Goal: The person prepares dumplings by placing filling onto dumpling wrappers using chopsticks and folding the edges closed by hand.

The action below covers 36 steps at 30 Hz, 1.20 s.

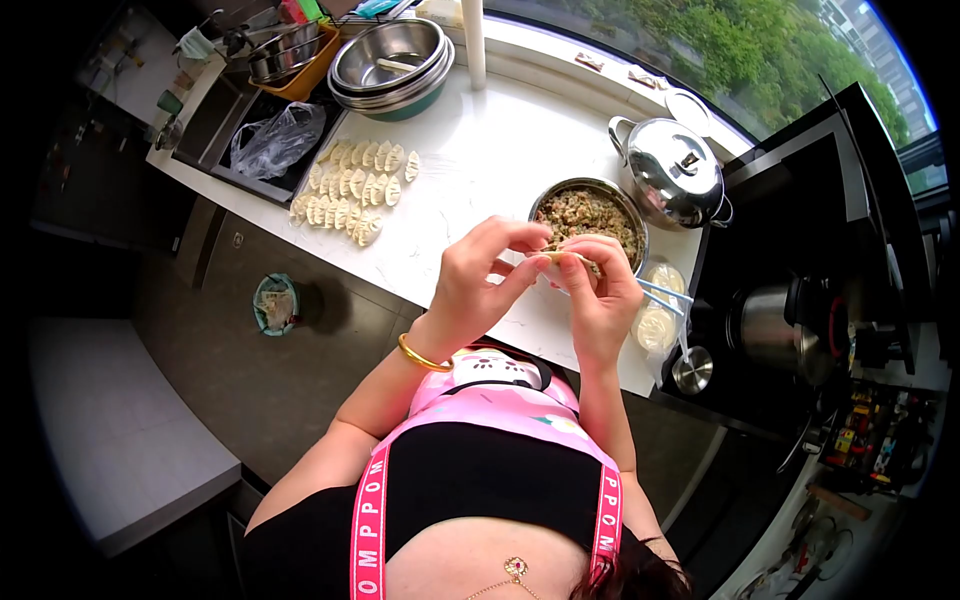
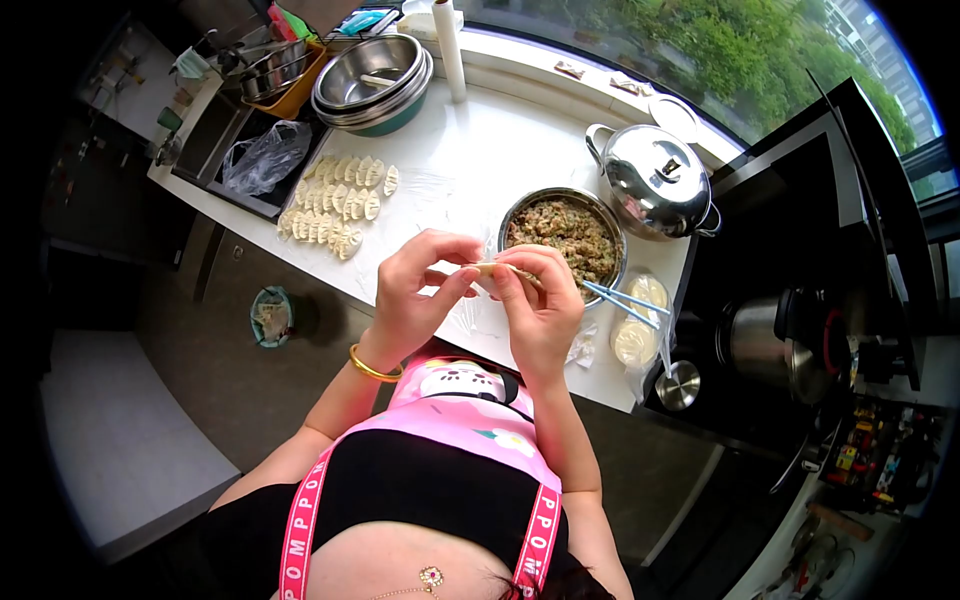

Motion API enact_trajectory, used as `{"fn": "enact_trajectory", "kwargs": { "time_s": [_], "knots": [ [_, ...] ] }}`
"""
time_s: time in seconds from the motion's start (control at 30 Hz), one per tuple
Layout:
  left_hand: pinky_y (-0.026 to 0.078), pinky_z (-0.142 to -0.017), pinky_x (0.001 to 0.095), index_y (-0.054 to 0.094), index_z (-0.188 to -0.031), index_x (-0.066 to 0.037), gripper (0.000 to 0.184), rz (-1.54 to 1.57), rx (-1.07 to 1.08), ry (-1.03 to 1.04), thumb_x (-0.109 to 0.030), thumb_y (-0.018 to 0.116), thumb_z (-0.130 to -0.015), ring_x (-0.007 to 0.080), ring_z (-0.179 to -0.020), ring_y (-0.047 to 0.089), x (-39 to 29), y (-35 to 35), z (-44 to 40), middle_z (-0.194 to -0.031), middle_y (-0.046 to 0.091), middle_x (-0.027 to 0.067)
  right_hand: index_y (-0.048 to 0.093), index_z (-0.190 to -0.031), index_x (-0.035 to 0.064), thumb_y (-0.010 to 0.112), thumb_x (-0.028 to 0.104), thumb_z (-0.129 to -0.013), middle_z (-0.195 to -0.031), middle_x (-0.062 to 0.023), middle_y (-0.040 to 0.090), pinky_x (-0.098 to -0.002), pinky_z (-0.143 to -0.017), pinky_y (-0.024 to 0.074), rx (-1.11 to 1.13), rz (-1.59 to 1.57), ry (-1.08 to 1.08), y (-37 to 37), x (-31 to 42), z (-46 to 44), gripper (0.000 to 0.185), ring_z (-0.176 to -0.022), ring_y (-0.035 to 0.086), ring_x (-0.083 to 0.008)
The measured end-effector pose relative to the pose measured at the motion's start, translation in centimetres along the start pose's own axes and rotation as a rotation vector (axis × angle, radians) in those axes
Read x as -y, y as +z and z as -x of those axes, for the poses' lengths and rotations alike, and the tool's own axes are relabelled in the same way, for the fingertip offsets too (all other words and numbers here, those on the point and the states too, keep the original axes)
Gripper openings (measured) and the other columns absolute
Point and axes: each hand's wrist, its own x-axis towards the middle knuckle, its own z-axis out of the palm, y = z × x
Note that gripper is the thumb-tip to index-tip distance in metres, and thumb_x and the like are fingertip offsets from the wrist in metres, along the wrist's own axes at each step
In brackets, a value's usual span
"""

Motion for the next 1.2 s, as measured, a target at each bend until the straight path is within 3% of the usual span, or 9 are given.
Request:
{"fn": "enact_trajectory", "kwargs": {
  "time_s": [0.03, 0.2, 0.27, 0.47, 0.6, 0.77, 0.87, 1.1, 1.2],
  "knots": [
    [0.058, -0.06, 0.0254, 0.064, -0.1, -0.002, 0.021, 0.121, -0.001, -0.119, -0.004, 0.07, -0.081, 0.0155, -0.077, 0.066, -0.2, -0.1, 0.0, -0.089, 0.063, 0.0081, 0.06, -0.092, -0.0059, 0.063, -0.002, -0.087, -0.1, -0.0099, 0.057, -0.023, -0.065, 0.0551, 0.006, -0.046, 0.028, -0.1, 0.1, 0.0, 0.007, -0.084, 0.061, -0.0133],
    [0.058, -0.057, 0.0236, 0.066, -0.097, 0.0, 0.016, 0.126, 0.083, -0.093, -0.002, 0.069, -0.081, 0.0141, -0.078, 0.067, 0.3, -0.6, 0.1, -0.086, 0.064, 0.008, 0.06, -0.093, -0.0054, 0.062, 0.002, -0.089, -0.101, -0.0098, 0.057, -0.0229, -0.065, 0.0544, 0.012, -0.128, 0.056, -0.2, -0.1, 0.0, 0.009, -0.085, 0.06, -0.0132],
    [0.057, -0.054, 0.0228, 0.067, -0.092, 0.001, 0.011, 0.174, 0.069, -0.203, -0.001, 0.068, -0.081, 0.0138, -0.073, 0.067, -0.1, -0.6, 0.2, -0.084, 0.065, 0.0081, 0.06, -0.094, -0.0053, 0.063, 0.002, -0.088, -0.101, -0.01, 0.057, -0.0233, -0.066, 0.0547, 0.008, -0.147, 0.063, -0.2, -0.2, 0.1, 0.009, -0.086, 0.06, -0.0134],
    [0.055, -0.05, 0.0218, 0.066, -0.088, 0.001, 0.009, 0.093, 0.001, -0.127, -0.001, 0.069, -0.08, 0.0132, -0.064, 0.065, 0.5, -0.2, 0.2, -0.084, 0.065, 0.0078, 0.06, -0.095, -0.005, 0.064, 0.0, -0.087, -0.102, -0.0101, 0.056, -0.0238, -0.068, 0.0553, 0.015, -0.129, 0.037, 0.0, -0.1, 0.0, 0.01, -0.088, 0.06, -0.0138],
    [0.055, -0.051, 0.0222, 0.067, -0.087, -0.001, 0.008, 0.152, 0.002, -0.206, 0.001, 0.069, -0.079, 0.0127, -0.069, 0.066, -0.3, -0.1, 0.0, -0.083, 0.065, 0.007, 0.061, -0.094, -0.0049, 0.065, -0.003, -0.085, -0.102, -0.0092, 0.055, -0.0238, -0.07, 0.0552, 0.002, -0.074, 0.001, 0.2, 0.0, 0.1, 0.01, -0.09, 0.059, -0.0141],
    [0.055, -0.053, 0.0235, 0.067, -0.087, -0.003, 0.011, 0.039, -0.09, -0.077, 0.003, 0.068, -0.078, 0.0142, -0.071, 0.066, 0.0, 0.5, -0.1, -0.083, 0.064, 0.0066, 0.062, -0.092, -0.0026, 0.069, -0.008, -0.079, -0.1, -0.0078, 0.053, -0.0223, -0.071, 0.0539, 0.037, 0.111, -0.144, -0.2, -0.4, 0.2, 0.016, -0.087, 0.059, -0.0135],
    [0.057, -0.051, 0.0208, 0.065, -0.089, 0.001, 0.012, 0.048, -0.032, 0.01, 0.008, 0.066, -0.079, 0.0121, -0.074, 0.064, 0.0, 0.4, -0.1, -0.088, 0.062, 0.0081, 0.063, -0.091, -0.0015, 0.07, -0.008, -0.077, -0.1, -0.0078, 0.053, -0.0214, -0.068, 0.0533, 0.041, 0.106, -0.168, -0.2, -0.2, 0.0, 0.018, -0.086, 0.058, -0.0129],
    [0.057, -0.058, 0.0233, 0.065, -0.092, -0.002, 0.015, 0.09, 0.035, -0.023, 0.004, 0.067, -0.079, 0.0139, -0.072, 0.067, -0.3, 0.0, 0.1, -0.085, 0.065, 0.0064, 0.064, -0.094, -0.0031, 0.068, -0.007, -0.079, -0.103, -0.0088, 0.054, -0.0229, -0.072, 0.0558, -0.012, 0.063, -0.065, 0.2, 0.9, 0.0, 0.016, -0.091, 0.06, -0.0149],
    [0.057, -0.059, 0.0235, 0.062, -0.098, -0.001, 0.02, 0.179, -0.012, -0.097, 0.004, 0.067, -0.079, 0.0139, -0.076, 0.068, -0.2, 0.1, 0.5, -0.086, 0.066, 0.007, 0.063, -0.096, -0.0048, 0.066, -0.007, -0.081, -0.103, -0.0099, 0.055, -0.0244, -0.075, 0.0566, 0.069, 0.047, -0.073, 0.0, 0.7, 0.0, 0.015, -0.092, 0.061, -0.0159]
  ]
}}
